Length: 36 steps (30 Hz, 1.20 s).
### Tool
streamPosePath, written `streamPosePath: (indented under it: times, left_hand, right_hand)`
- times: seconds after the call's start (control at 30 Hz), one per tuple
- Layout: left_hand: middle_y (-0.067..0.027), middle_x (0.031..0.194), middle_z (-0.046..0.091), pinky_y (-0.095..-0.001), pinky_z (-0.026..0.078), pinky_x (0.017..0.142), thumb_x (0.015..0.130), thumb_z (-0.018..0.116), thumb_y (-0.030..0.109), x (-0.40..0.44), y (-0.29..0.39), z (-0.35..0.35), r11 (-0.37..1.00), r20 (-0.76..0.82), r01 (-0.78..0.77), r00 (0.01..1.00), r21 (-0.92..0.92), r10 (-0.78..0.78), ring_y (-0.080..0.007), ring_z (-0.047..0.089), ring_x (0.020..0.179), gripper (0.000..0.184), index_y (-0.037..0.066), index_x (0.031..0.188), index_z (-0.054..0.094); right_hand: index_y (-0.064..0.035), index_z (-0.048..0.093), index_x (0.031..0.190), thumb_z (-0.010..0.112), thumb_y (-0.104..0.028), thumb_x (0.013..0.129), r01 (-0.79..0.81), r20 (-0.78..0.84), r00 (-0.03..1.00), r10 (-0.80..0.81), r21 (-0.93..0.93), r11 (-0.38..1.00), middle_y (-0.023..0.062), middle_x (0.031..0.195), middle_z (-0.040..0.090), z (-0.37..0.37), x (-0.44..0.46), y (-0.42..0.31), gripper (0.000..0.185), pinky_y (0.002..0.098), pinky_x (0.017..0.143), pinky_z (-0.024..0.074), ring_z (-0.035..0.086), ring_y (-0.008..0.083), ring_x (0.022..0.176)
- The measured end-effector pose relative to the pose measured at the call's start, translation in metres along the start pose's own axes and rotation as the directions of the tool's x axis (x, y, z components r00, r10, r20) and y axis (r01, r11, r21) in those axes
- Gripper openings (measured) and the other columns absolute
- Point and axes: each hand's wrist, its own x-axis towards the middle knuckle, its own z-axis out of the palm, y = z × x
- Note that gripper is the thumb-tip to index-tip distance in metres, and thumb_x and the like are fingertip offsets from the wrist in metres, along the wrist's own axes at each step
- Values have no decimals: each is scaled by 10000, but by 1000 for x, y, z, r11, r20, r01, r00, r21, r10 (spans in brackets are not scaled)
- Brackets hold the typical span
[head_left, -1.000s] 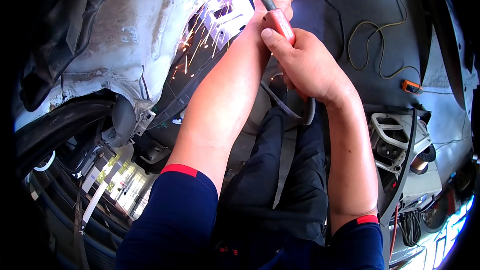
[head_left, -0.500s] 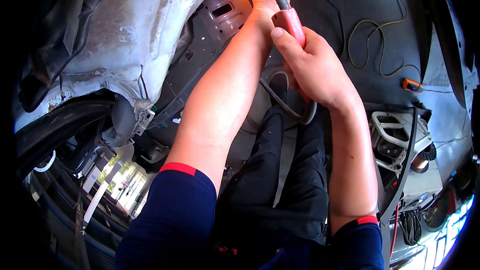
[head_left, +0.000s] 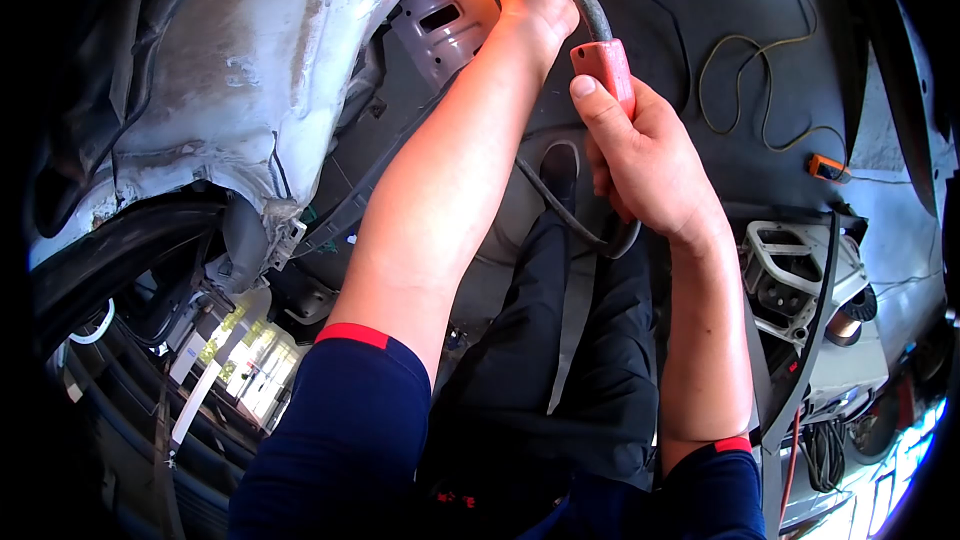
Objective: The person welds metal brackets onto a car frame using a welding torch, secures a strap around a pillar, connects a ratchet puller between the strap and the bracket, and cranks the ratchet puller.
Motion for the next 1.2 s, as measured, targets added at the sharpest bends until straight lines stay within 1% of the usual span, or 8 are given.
streamPosePath:
  times: [0.07,0.13,0.23,0.67,0.73,0.77,0.83,1.2]
  left_hand:
    - [27,909,632,-286,541,669,1041,605,235,1,1,0,999,24,-17,1000,28,16,-113,621,805,52,191,1048,579]
    - [19,882,635,-282,541,662,1037,609,245,1,1,-3,995,43,20,999,-99,-16,-110,623,776,66,185,1032,582]
    - [23,857,630,-280,538,650,1031,618,249,0,-1,-1,1000,-30,-15,999,11,16,-109,619,756,76,183,1009,586]
    - [30,840,612,-287,530,623,1049,588,266,34,-15,-28,998,-70,1,998,-66,-5,-123,610,722,117,176,975,589]
    - [24,852,613,-299,527,616,1051,591,269,41,-17,-34,991,119,-115,985,-67,123,-134,608,710,132,159,979,589]
    - [24,852,613,-299,527,616,1051,591,269,44,-21,-36,991,119,-115,985,-67,122,-134,608,710,132,159,979,589]
    - [13,860,610,-302,524,618,1051,597,265,30,-20,-23,992,-109,-127,986,-9,126,-137,601,710,134,146,989,590]
    - [-6,784,589,-308,502,575,1031,605,234,22,-16,-16,987,-127,-142,980,77,151,-164,594,653,152,119,933,590]
  right_hand:
    - [35,607,1115,613,-451,1025,26,4,1000,-26,3,1000,-2,698,576,-1,0,1,494,276,554,475,549,75,590]
    - [35,606,1109,612,-453,1025,44,2,999,-44,-3,999,-5,690,570,-1,2,3,495,276,551,474,546,74,587]
    - [35,606,1102,612,-457,1026,57,7,998,-57,-13,998,-8,681,565,-2,4,2,498,277,551,475,547,73,587]
    - [19,601,1096,624,-448,1019,21,-19,1000,-21,9,1000,-8,675,560,-4,3,-1,474,280,545,477,538,77,567]
    - [19,601,1095,622,-446,1019,14,-20,1000,-14,12,1000,-8,674,560,-6,3,-2,472,279,547,477,539,77,568]
    - [18,600,1095,621,-445,1019,9,-18,1000,-8,13,1000,-7,674,560,-6,2,-3,470,279,549,478,540,78,568]
    - [19,600,1100,619,-444,1019,10,-21,1000,-10,16,1000,-6,673,560,-7,2,-3,471,279,551,479,542,79,570]
    - [24,602,1134,612,-439,1021,4,-18,1000,-3,29,1000,-10,676,557,-12,5,3,476,276,554,478,544,79,572]
